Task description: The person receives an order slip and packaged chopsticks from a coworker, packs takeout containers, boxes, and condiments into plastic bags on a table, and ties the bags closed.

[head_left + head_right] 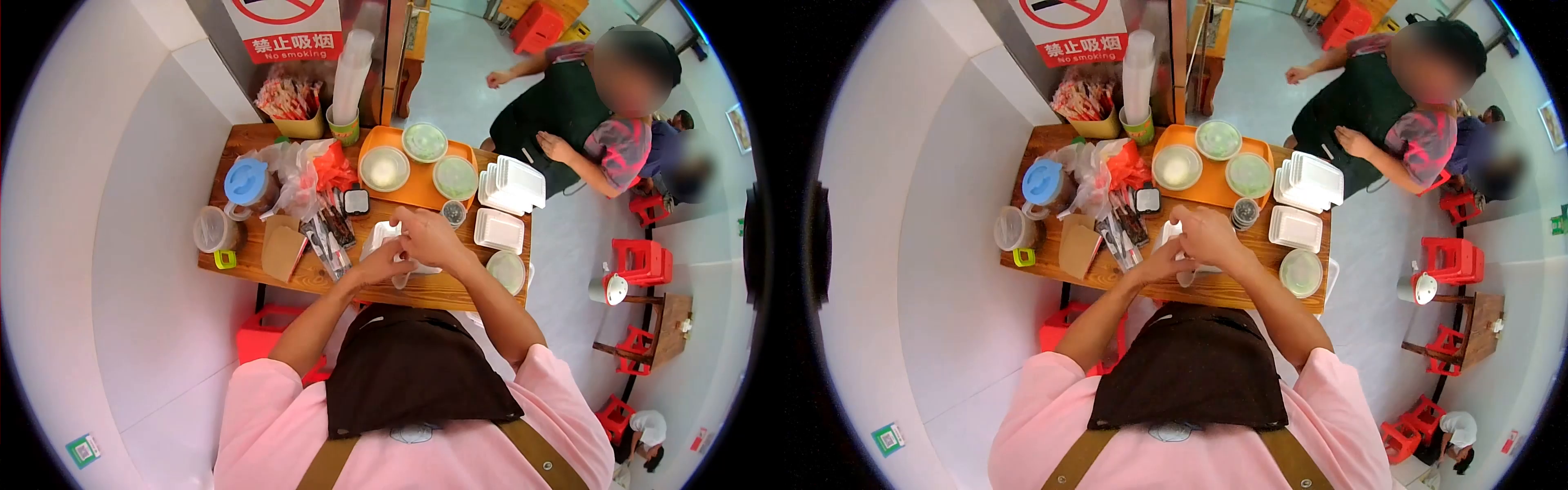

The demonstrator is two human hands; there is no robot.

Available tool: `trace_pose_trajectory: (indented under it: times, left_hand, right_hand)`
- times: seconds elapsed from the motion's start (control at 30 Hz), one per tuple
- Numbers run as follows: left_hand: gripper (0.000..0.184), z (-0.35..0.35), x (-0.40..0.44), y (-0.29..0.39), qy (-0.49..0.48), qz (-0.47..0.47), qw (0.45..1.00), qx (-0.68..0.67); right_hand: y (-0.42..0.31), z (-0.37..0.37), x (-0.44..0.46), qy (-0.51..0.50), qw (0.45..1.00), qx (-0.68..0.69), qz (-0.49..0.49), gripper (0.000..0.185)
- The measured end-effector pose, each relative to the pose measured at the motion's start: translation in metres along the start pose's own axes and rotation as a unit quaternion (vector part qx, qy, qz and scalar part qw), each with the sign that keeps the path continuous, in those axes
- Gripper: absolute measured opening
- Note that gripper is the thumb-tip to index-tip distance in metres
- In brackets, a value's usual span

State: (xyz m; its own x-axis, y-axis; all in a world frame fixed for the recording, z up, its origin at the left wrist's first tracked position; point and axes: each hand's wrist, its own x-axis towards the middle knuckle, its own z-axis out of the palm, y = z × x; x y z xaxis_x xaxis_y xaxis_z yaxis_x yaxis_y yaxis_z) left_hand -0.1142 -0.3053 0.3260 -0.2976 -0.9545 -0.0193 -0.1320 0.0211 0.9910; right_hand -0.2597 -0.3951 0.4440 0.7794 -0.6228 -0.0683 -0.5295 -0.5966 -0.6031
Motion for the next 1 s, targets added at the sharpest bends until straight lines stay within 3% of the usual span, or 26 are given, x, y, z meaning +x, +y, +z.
trace_pose_trajectory:
  times: [0.1, 0.13, 0.23, 0.37, 0.43, 0.47, 0.53, 0.63, 0.73, 0.8, 0.87, 0.9, 1.0]
  left_hand:
    - [0.029, 0.002, 0.013, -0.018, 0.045, -0.079, 0.992, -0.093]
    - [0.037, 0.009, 0.013, -0.002, 0.118, -0.047, 0.978, -0.165]
    - [0.041, 0.001, 0.016, -0.013, 0.087, -0.104, 0.981, -0.139]
    - [0.04, 0.001, 0.014, -0.019, 0.101, -0.109, 0.976, -0.16]
    - [0.038, 0.003, 0.014, -0.007, 0.141, -0.088, 0.971, -0.171]
    - [0.035, 0.003, 0.013, -0.001, 0.142, -0.064, 0.978, -0.14]
    - [0.03, 0.002, 0.011, 0.01, 0.142, -0.017, 0.987, -0.078]
    - [0.021, 0.005, 0.001, 0.028, 0.173, 0.087, 0.946, 0.26]
    - [0.017, 0.021, -0.005, 0.03, 0.255, 0.137, 0.94, 0.179]
    - [0.015, 0.026, -0.01, 0.032, 0.282, 0.161, 0.922, 0.212]
    - [0.014, 0.032, -0.017, 0.032, 0.303, 0.163, 0.91, 0.231]
    - [0.014, 0.034, -0.02, 0.032, 0.312, 0.155, 0.908, 0.234]
    - [0.014, 0.037, -0.025, 0.025, 0.319, 0.142, 0.904, 0.247]
  right_hand:
    - [0.012, -0.004, -0.009, 0.055, 0.996, 0.074, -0.017, 0.024]
    - [0.013, -0.011, -0.016, 0.069, 0.994, 0.082, -0.031, 0.023]
    - [0.028, -0.005, -0.03, 0.016, 0.992, 0.12, 0.02, 0.019]
    - [0.04, 0.013, -0.036, 0.085, 0.983, 0.157, 0.032, 0.016]
    - [0.037, 0.015, -0.043, 0.084, 0.952, 0.26, 0.137, 0.019]
    - [0.035, 0.017, -0.048, 0.082, 0.928, 0.31, 0.189, 0.021]
    - [0.03, 0.031, -0.056, 0.055, 0.918, 0.344, 0.189, 0.024]
    - [0.037, 0.054, -0.054, 0.033, 0.912, 0.355, 0.204, 0.022]
    - [0.046, 0.07, -0.049, 0.063, 0.931, 0.276, 0.229, 0.02]
    - [0.05, 0.076, -0.051, 0.085, 0.927, 0.25, 0.266, 0.019]
    - [0.067, 0.09, -0.055, 0.105, 0.91, 0.329, 0.228, 0.019]
    - [0.073, 0.094, -0.056, 0.114, 0.9, 0.367, 0.207, 0.019]
    - [0.047, 0.051, -0.058, 0.051, 0.707, 0.631, 0.316, 0.018]
